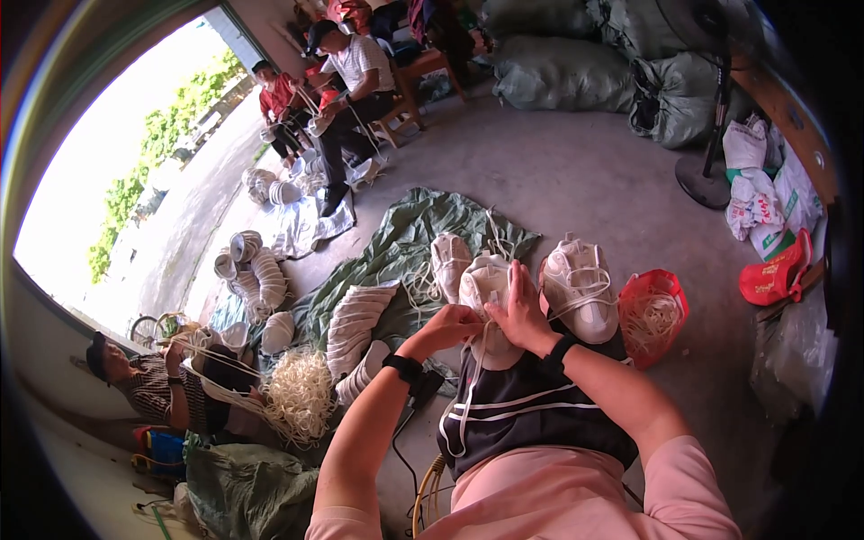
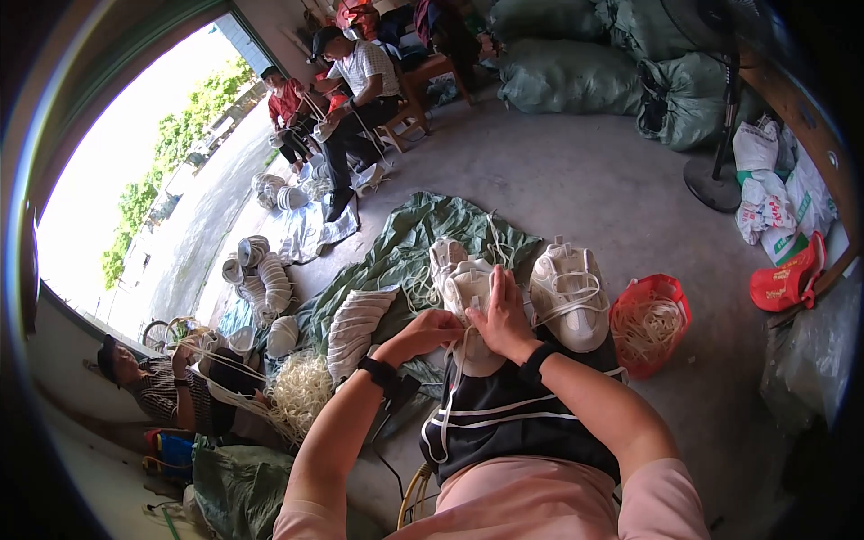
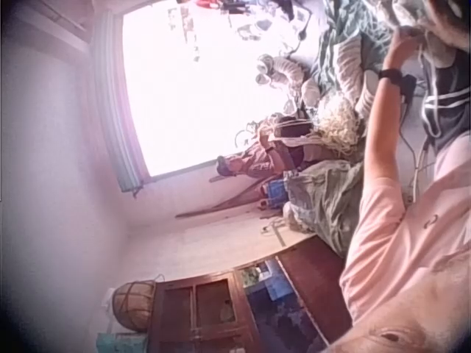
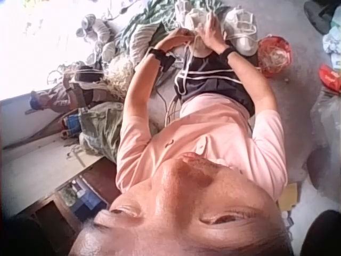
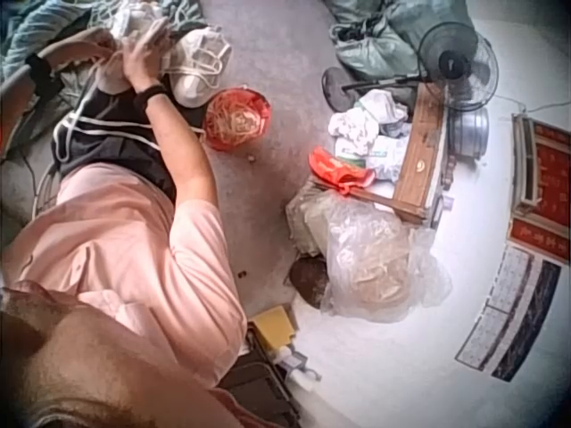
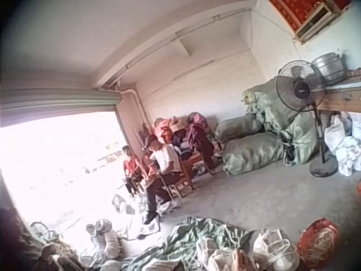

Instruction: The recorder is threading laces through the eyelets of white shoe uppers in a shoe manufacturing setting.

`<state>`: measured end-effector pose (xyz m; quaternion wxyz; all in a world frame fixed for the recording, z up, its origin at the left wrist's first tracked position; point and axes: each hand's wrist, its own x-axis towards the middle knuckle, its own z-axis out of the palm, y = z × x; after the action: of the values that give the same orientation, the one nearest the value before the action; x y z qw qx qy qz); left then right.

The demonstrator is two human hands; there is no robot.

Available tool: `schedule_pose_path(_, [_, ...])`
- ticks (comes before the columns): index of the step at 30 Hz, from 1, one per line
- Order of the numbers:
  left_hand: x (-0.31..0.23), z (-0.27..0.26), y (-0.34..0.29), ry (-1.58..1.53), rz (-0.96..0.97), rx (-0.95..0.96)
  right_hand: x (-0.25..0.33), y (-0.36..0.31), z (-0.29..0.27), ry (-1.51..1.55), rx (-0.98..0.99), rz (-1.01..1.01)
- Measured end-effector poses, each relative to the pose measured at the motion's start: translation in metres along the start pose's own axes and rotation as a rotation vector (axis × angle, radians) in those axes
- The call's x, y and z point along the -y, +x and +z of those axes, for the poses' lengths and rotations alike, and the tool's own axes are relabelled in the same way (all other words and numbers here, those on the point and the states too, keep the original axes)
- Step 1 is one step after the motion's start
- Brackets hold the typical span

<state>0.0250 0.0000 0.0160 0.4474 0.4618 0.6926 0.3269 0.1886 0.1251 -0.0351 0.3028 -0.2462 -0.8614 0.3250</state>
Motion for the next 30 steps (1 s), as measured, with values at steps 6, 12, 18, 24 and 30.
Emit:
schedule_pose_path(6, [-0.003,-0.001,-0.002,0.025,-0.026,0.024,0.0,-0.001,0.001,-0.003,0.001,0.001])
schedule_pose_path(12, [-0.004,-0.004,-0.002,0.052,-0.028,0.023,0.004,0.0,-0.001,0.001,-0.004,-0.009])
schedule_pose_path(18, [-0.011,-0.009,-0.004,0.136,-0.033,0.031,0.005,0.002,-0.001,-0.002,0.008,-0.005])
schedule_pose_path(24, [-0.014,-0.015,-0.005,0.113,-0.032,0.062,0.005,0.006,0.001,0.001,0.026,0.016])
schedule_pose_path(30, [-0.005,-0.016,-0.001,0.172,0.003,0.048,0.004,0.006,0.005,-0.009,0.03,0.012])
